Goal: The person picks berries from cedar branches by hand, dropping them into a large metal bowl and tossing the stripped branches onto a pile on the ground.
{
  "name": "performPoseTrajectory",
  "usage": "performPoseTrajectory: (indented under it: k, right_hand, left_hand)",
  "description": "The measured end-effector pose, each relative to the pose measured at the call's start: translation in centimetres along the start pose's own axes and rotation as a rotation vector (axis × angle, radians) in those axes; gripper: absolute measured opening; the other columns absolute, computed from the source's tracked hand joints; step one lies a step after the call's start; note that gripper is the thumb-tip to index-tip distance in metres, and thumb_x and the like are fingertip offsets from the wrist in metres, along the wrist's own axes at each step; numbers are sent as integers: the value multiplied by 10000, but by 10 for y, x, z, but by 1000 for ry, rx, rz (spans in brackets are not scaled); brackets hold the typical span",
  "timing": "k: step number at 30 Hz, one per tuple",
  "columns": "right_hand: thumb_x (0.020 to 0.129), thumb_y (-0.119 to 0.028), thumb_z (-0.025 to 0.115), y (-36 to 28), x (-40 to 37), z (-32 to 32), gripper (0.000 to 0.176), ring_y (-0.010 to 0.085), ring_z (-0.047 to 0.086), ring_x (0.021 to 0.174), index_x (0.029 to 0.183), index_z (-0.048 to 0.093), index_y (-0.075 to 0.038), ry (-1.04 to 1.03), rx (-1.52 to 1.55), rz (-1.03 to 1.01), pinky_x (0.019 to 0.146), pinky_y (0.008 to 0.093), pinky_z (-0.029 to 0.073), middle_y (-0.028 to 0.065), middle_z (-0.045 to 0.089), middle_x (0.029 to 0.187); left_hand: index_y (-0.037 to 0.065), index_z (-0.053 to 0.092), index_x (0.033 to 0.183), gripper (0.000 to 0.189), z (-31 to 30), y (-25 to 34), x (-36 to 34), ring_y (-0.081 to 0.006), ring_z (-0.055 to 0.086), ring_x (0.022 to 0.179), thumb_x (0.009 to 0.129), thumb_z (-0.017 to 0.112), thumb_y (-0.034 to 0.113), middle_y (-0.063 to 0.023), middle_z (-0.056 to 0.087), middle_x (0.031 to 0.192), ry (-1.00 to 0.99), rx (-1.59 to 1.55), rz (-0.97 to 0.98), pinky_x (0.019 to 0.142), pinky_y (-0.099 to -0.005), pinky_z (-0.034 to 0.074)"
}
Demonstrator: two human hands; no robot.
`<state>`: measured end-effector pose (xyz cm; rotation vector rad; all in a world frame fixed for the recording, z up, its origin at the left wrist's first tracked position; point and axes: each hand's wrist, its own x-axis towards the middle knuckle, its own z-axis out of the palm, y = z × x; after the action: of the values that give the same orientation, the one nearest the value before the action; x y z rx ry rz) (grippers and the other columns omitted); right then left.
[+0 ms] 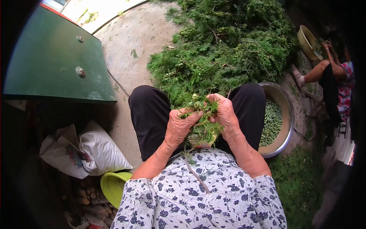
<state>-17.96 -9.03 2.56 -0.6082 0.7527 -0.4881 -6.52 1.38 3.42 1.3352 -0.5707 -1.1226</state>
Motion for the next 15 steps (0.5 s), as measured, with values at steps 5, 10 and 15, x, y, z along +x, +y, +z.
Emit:
performPoseTrajectory:
  k: [5, 10, 15]
  right_hand:
    - [883, -191, 573, -9, 11, -29, 197, 79, 533, 565, 970, 559, -15, -25, 128, -117, 404, 171, 384, 84, 599, 830]
    - [816, -129, 651, -12, -5, -20, 324, 42, 552, 628, 1105, 576, -6, -245, -19, 44, 515, 159, 465, 1, 620, 869]
    - [814, -120, 651, -6, -9, -11, 259, 32, 561, 658, 1048, 615, -15, -187, -120, -33, 548, 160, 475, 1, 636, 898]
  left_hand:
    - [-13, 651, 819, 77, -6, 10, -3, -26, 479, 610, 787, 656, 57, 38, 587, 700, 43, -47, -18, 543, -203, 395]
    - [-11, 637, 937, 159, -3, 14, -2, -66, 576, 670, 789, 644, 45, -14, 643, 800, 42, -257, -91, 617, -221, 477]
    - [-2, 647, 903, 124, 4, 13, 0, -39, 537, 648, 794, 644, 57, 10, 627, 762, 65, -265, -115, 578, -204, 444]
